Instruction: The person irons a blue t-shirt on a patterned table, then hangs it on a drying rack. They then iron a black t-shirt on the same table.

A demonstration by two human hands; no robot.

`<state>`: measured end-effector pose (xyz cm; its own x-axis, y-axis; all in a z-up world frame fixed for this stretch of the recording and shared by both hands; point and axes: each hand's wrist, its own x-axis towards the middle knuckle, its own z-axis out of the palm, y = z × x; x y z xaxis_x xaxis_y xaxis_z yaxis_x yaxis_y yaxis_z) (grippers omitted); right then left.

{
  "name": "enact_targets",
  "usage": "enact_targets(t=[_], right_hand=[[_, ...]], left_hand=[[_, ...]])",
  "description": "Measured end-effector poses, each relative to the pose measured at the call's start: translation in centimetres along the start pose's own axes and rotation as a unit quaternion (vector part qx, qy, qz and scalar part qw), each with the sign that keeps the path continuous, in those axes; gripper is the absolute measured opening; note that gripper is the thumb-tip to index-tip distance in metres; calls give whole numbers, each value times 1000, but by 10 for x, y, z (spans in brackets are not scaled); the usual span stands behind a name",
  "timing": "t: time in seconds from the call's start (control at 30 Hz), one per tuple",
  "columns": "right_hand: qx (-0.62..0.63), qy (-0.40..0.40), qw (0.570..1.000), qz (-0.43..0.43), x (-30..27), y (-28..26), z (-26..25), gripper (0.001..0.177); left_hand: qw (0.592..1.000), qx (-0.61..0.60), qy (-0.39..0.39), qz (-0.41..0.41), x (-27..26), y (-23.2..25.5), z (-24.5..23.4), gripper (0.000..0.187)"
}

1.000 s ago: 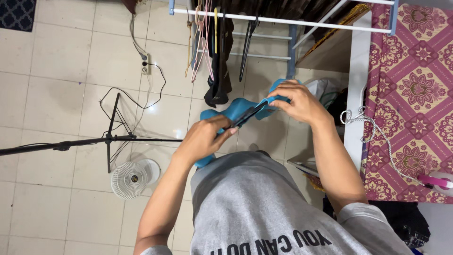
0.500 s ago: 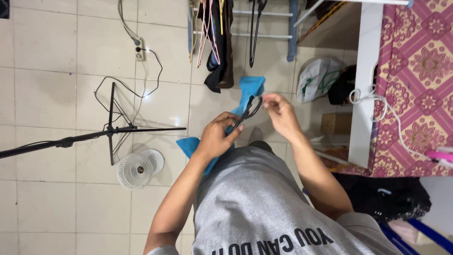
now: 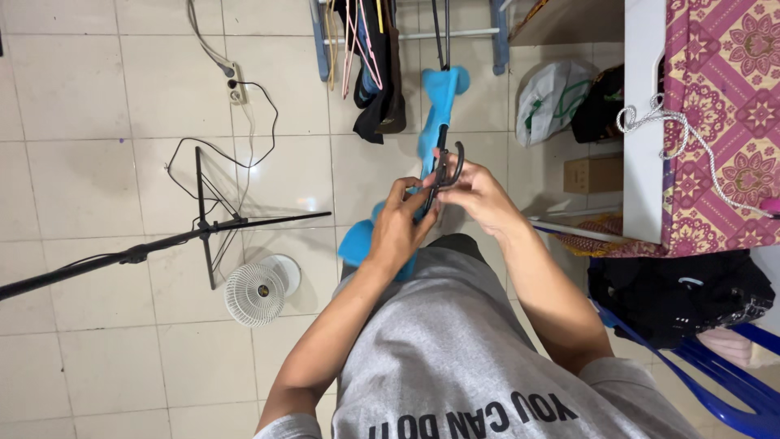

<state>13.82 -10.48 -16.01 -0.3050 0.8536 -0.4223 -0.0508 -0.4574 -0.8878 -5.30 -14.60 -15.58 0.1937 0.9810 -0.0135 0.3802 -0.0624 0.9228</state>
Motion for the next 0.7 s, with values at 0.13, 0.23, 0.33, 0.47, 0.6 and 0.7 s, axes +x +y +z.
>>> enact_targets(t=[0.13,0.23,0.33,0.47,0.6,0.7], right_hand=[[-43,49,998,1,-1,-2,7,52],[-48,119,991,25,5,-2,7,33],[-61,131,989,19,17,-3,-2,27],[-74,125,989,12,44,-2,-7,20],[-87,129,988,10,78,-2,-8,19],[-110,105,988,27,88,-2,-10,18]], left_hand=[[999,-14,11,39,-10,-1,9,40],[995,-93,33,32,-19,-3,17,67],[994,-88,-3,-59,-23,-10,22,70],[992,-18,-75,-103,-21,-20,24,53],[993,9,-57,-102,-9,-24,28,52],[995,2,-43,-92,-3,-22,30,49]])
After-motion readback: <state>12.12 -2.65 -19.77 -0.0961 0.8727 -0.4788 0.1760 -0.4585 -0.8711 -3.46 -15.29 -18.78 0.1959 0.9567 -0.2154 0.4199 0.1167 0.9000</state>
